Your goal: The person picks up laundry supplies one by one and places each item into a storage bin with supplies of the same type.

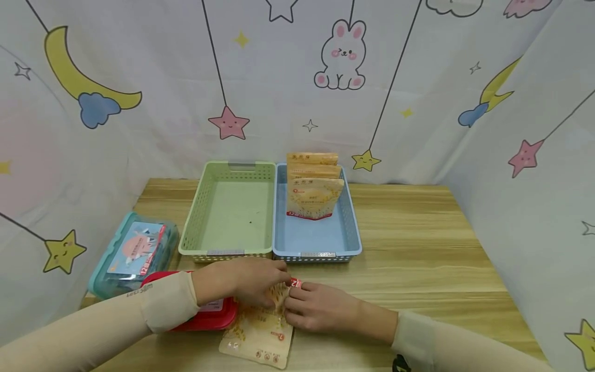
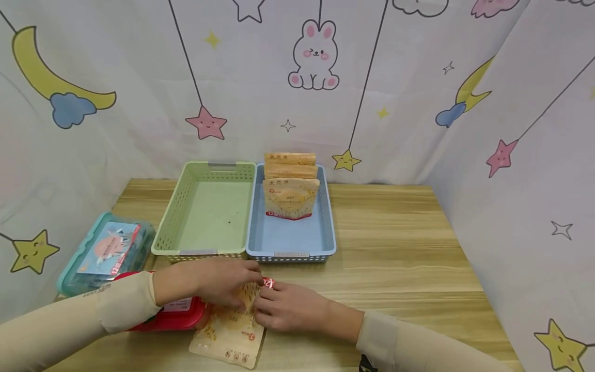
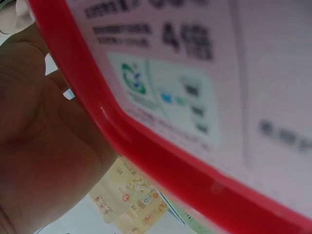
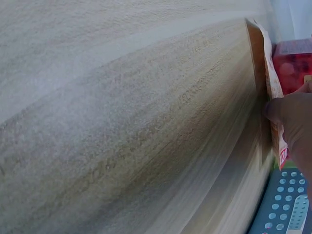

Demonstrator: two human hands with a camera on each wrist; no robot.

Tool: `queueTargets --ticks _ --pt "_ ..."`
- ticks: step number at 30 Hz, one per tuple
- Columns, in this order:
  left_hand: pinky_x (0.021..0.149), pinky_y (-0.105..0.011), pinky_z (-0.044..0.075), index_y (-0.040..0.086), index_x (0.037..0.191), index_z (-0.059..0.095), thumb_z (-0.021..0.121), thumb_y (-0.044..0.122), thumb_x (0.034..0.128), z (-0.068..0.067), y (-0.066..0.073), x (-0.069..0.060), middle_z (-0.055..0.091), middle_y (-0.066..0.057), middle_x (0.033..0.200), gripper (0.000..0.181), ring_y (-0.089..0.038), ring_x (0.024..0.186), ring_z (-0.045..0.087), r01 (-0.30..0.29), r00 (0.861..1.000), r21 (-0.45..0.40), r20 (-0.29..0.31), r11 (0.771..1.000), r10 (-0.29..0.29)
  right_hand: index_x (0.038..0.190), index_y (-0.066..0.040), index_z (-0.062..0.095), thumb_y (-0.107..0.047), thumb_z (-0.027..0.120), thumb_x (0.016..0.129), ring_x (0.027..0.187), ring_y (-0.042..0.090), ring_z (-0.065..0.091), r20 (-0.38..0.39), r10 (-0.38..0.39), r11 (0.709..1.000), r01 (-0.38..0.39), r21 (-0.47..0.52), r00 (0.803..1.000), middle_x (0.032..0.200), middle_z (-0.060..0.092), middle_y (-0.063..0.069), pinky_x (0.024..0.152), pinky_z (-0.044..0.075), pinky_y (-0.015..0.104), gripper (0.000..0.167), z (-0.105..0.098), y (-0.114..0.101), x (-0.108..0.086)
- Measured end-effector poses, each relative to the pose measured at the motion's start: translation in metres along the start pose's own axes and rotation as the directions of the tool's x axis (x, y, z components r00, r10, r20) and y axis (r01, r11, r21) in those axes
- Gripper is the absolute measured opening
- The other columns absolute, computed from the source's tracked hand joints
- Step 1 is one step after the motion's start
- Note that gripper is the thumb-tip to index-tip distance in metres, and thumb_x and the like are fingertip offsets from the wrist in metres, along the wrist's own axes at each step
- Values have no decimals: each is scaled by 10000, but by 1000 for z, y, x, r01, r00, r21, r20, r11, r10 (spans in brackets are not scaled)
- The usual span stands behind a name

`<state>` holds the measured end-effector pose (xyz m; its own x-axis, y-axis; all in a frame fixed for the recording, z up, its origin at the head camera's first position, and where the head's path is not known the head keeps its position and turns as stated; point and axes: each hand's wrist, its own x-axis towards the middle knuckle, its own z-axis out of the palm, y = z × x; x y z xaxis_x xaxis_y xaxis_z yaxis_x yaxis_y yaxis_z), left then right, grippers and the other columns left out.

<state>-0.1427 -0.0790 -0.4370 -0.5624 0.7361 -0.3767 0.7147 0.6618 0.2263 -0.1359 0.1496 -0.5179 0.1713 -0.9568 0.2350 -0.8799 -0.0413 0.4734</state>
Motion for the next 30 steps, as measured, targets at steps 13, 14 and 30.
queueTargets --ticks 13,14,30 --pt "976 -361 559 158 1380 679 814 350 935 1 -3 -2 630 18 1279 502 -157 1124 651 2 1000 -53 -15 999 -2 1014 -215 694 -178 331 1105 972 157 586 24 -15 999 16 -37 1000 1050 616 -24 784 517 274 375 3 0 -2" --pt "979 -362 558 157 1383 678 813 349 937 1 -3 -2 629 16 1282 504 -159 1126 650 1 1000 -55 -16 998 -2 1007 -215 691 -180 329 1104 973 155 587 23 -14 999 15 -36 1000 1048 615 -24 780 516 270 376 4 0 -2" --pt "1008 -357 548 148 1427 650 765 376 982 -1 -1 -4 625 -3 1329 513 -163 1168 644 -12 1000 -57 -20 998 11 1050 -168 687 -151 446 1086 1006 166 602 8 43 996 -44 73 999 1077 633 -17 825 552 263 244 -5 4 -9"
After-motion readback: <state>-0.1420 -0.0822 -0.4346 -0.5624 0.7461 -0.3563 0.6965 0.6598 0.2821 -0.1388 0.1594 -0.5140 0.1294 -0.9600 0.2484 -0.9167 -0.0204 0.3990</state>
